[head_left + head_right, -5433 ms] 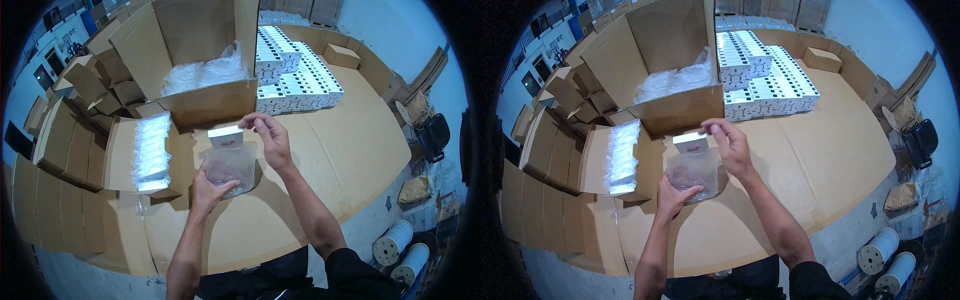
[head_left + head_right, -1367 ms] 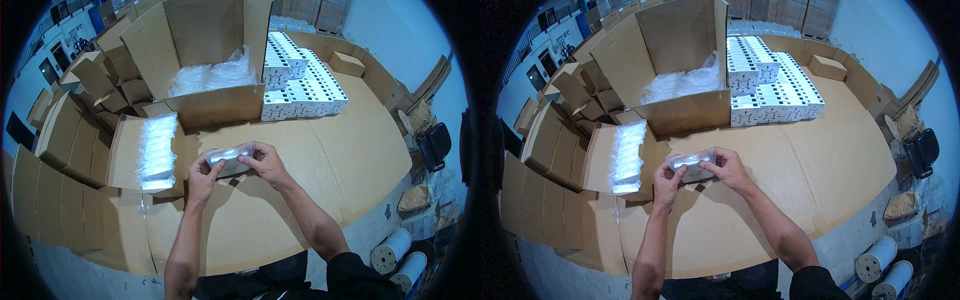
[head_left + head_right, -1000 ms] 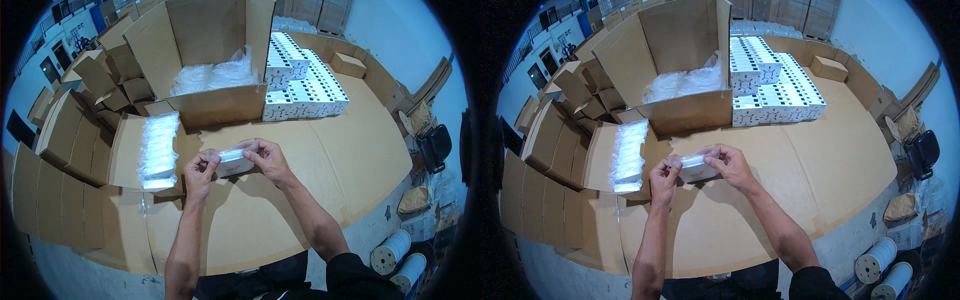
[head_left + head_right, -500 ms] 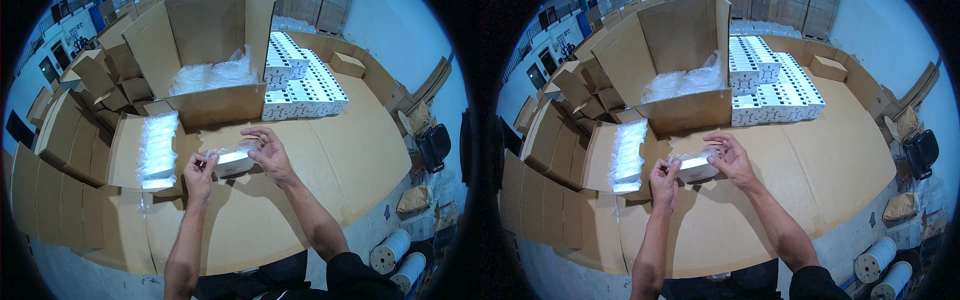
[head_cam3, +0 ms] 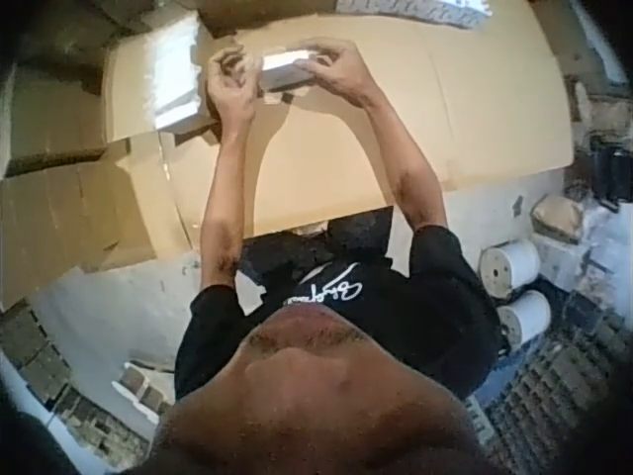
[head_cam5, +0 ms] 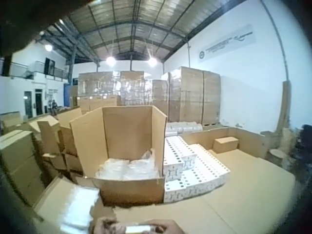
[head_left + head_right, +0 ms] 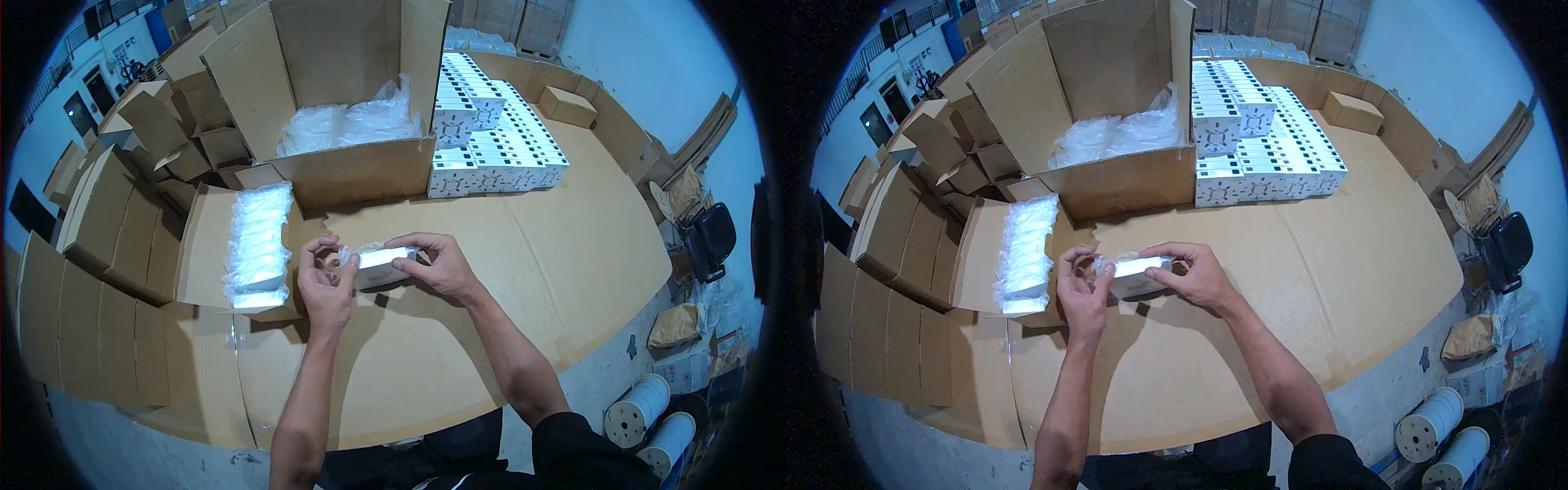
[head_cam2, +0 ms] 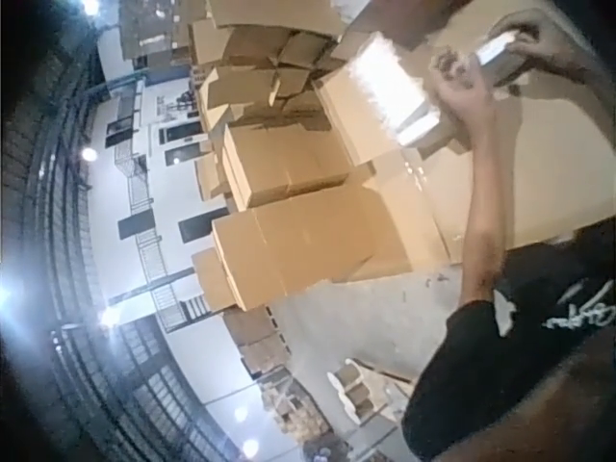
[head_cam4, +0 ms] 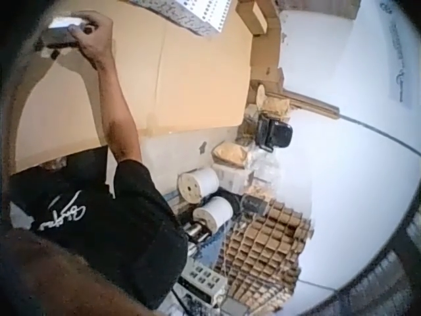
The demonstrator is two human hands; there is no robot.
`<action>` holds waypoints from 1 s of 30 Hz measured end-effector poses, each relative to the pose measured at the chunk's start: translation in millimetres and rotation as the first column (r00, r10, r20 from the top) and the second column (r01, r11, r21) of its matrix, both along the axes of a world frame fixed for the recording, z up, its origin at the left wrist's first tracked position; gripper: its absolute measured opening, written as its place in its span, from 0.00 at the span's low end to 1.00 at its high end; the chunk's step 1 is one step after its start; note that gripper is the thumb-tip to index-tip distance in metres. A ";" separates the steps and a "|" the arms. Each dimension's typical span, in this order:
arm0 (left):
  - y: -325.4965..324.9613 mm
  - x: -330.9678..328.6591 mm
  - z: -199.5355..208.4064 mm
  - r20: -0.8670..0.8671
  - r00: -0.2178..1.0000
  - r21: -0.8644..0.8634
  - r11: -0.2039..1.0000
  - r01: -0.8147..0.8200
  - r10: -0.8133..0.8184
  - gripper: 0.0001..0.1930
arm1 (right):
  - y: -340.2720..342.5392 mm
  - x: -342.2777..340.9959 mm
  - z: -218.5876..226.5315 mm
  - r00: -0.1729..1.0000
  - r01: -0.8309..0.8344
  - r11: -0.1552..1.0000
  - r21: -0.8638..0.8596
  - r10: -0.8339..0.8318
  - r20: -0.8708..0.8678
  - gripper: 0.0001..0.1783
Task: Packaging items into bubble wrap and placing them into cardboard boxes in a warehouse.
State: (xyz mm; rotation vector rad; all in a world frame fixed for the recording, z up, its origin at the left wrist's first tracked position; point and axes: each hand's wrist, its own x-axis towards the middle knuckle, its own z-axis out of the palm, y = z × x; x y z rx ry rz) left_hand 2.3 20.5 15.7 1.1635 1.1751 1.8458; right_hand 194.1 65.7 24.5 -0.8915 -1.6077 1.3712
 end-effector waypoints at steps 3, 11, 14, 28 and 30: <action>-0.9 -13.8 4.9 -0.589 0.792 0.226 0.974 -0.027 0.159 0.11 | 1.7 1.0 -2.1 1.000 -0.008 1.000 0.004 0.008 0.004 0.15; -3.0 -18.1 -1.3 -0.543 0.834 -0.001 0.993 0.116 -0.098 0.12 | -2.1 0.3 8.1 1.000 -0.014 0.999 -0.042 0.013 -0.010 0.14; -3.5 -16.3 -5.0 -0.341 0.911 -0.171 0.968 0.182 -0.232 0.14 | -2.0 2.5 10.5 1.000 -0.008 0.996 -0.094 0.010 0.017 0.14; -7.4 -15.7 -17.2 -0.146 0.937 -0.248 0.928 0.276 -0.318 0.14 | -6.8 -6.4 59.2 0.726 -0.322 0.791 0.521 -0.146 0.672 0.14; -9.7 -16.9 -18.9 -0.175 0.936 -0.270 0.929 0.254 -0.306 0.19 | -4.2 -12.9 63.9 0.668 -0.378 0.780 0.498 -0.143 0.730 0.14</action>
